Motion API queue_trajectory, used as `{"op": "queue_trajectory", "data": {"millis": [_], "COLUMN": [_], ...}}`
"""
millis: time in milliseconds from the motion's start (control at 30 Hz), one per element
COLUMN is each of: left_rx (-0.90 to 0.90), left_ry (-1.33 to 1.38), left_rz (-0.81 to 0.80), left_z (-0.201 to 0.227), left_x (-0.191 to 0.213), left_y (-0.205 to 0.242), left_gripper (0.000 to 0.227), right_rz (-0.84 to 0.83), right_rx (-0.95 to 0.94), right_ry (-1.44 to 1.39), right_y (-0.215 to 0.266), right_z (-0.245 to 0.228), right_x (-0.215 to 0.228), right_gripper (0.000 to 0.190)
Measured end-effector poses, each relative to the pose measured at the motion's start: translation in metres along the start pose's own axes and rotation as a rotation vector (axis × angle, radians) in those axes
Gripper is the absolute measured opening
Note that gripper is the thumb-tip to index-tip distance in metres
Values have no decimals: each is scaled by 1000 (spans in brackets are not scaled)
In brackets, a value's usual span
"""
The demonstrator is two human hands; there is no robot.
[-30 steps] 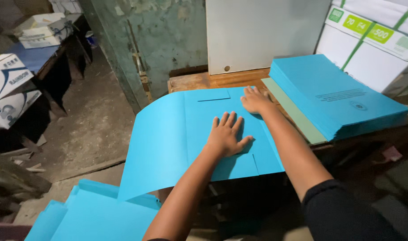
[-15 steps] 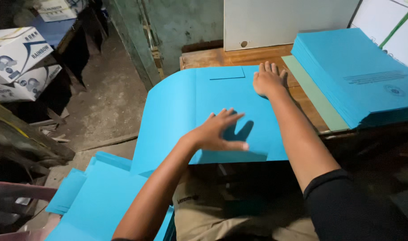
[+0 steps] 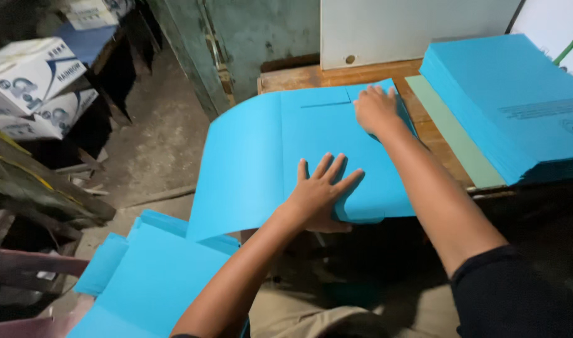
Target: The person folds light blue paper sheets on a wooden table, pressing the creases with both hands. They repeatedly pick up a sheet, fold it, and place it on a growing stack to the right.
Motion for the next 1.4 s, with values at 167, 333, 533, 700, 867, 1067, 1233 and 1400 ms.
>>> {"op": "queue_trajectory", "data": {"millis": [167, 333, 533, 700, 867, 1067, 1233, 1400], "left_rx": [17, 33, 15, 152, 248, 305, 374, 411], "left_ry": [35, 113, 276, -9, -63, -6, 56, 52], "left_rz": [23, -60, -219, 158, 162, 127, 81, 45], "left_z": [17, 53, 83, 3, -49, -100, -104, -100], "left_x": [24, 37, 44, 12, -1, -4, 25, 25], "left_y": [11, 24, 35, 3, -19, -57, -60, -53], "left_gripper": [118, 121, 134, 82, 70, 77, 88, 88], "right_rz": [-154, -313, -129, -47, 288, 440, 493, 20], "right_rx": [15, -18, 8, 61, 47, 32, 160, 261], "right_ry": [-126, -172, -97, -241, -420, -396, -416, -237], "right_y": [70, 95, 74, 96, 117, 105, 111, 117], "right_z": [-26, -23, -12, -16, -12, -14, -21, -47], "right_x": [63, 97, 87, 75, 77, 70, 81, 75], "right_gripper": [63, 70, 53, 61, 39, 46, 39, 53]}}
Point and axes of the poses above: each hand's wrist, its own y-axis away from the middle knuckle, its own x-axis out of the back of the hand, z = x × y, the point moved 3 cm from there along -y, towards the middle knuckle, and after that the axes turned 12 degrees about -x, right-handed, at the moved point
